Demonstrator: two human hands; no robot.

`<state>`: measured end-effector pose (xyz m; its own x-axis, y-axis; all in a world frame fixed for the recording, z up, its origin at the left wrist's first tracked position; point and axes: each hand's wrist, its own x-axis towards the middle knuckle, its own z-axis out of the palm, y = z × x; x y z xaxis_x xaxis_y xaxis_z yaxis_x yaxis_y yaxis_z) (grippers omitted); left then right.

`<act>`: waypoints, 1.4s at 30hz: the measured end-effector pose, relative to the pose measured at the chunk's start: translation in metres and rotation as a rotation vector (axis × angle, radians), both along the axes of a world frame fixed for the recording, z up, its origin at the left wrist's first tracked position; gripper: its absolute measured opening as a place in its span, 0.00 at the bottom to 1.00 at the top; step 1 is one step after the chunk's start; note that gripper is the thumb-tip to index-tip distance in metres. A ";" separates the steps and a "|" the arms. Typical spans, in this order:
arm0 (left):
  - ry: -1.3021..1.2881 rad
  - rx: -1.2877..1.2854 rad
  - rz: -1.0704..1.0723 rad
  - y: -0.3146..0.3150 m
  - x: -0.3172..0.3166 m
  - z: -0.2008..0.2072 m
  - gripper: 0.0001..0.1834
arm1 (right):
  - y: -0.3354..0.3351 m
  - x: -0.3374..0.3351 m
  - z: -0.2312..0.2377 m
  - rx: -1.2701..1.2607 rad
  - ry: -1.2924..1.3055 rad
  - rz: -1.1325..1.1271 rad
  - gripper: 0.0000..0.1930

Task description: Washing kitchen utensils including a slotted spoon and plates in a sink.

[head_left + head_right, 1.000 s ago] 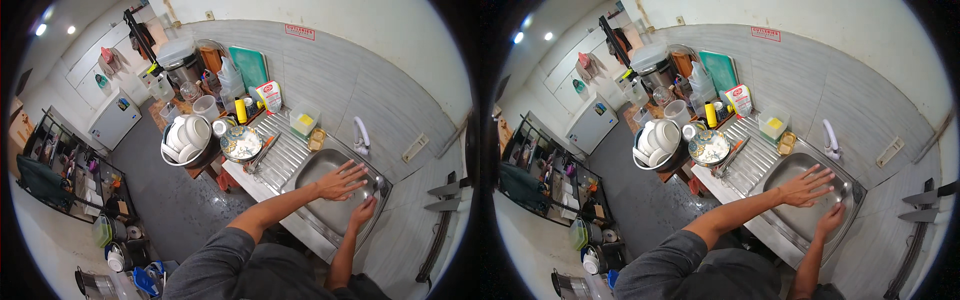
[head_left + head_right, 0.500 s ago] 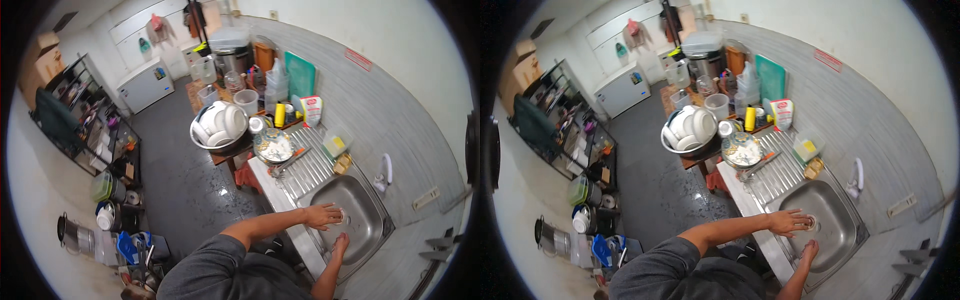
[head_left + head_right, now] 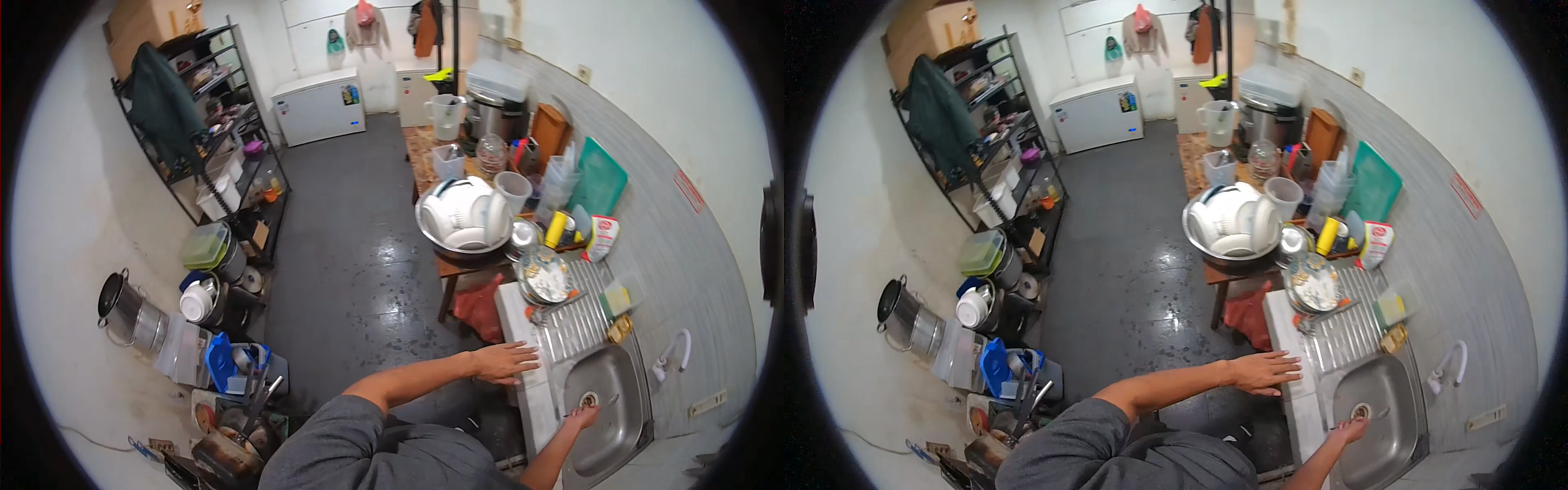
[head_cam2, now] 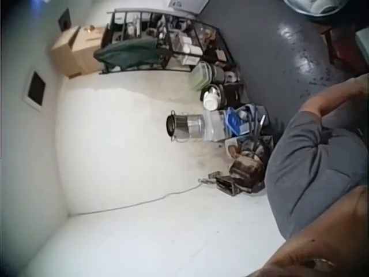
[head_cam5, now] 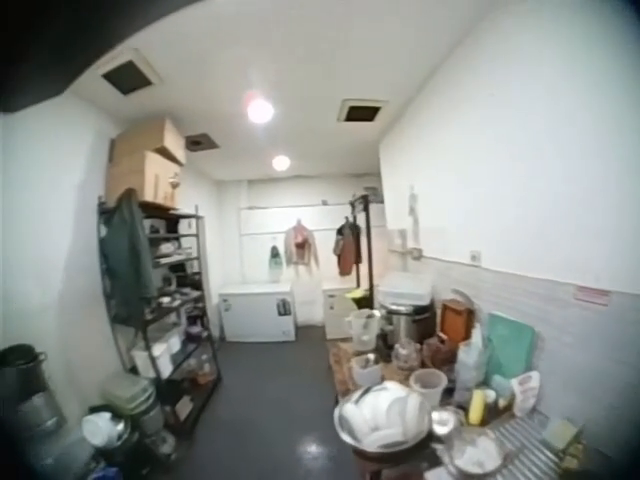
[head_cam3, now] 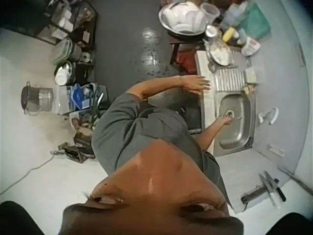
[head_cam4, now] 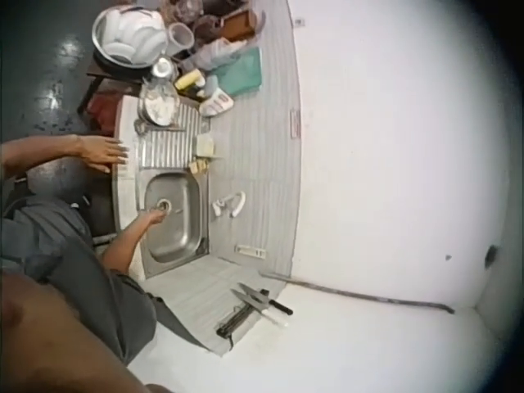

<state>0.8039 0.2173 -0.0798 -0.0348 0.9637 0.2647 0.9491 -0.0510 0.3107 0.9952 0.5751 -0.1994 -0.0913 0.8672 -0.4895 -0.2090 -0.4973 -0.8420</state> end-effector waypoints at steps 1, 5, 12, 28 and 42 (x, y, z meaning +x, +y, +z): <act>0.027 0.054 0.042 -0.018 -0.005 0.002 0.36 | -0.013 -0.014 0.007 0.043 -0.010 0.017 0.13; 0.036 0.118 0.192 -0.111 -0.017 0.006 0.37 | -0.109 -0.076 0.049 0.082 0.006 0.051 0.14; 0.022 0.179 0.498 -0.292 -0.019 0.025 0.39 | -0.271 -0.151 0.088 0.086 0.203 0.282 0.23; -0.287 0.602 0.883 -0.461 0.072 0.088 0.43 | -0.597 -0.168 0.148 0.255 0.553 1.888 0.31; -0.327 0.864 0.618 -0.380 0.112 0.104 0.11 | -0.604 -0.139 0.220 0.021 0.298 2.104 0.22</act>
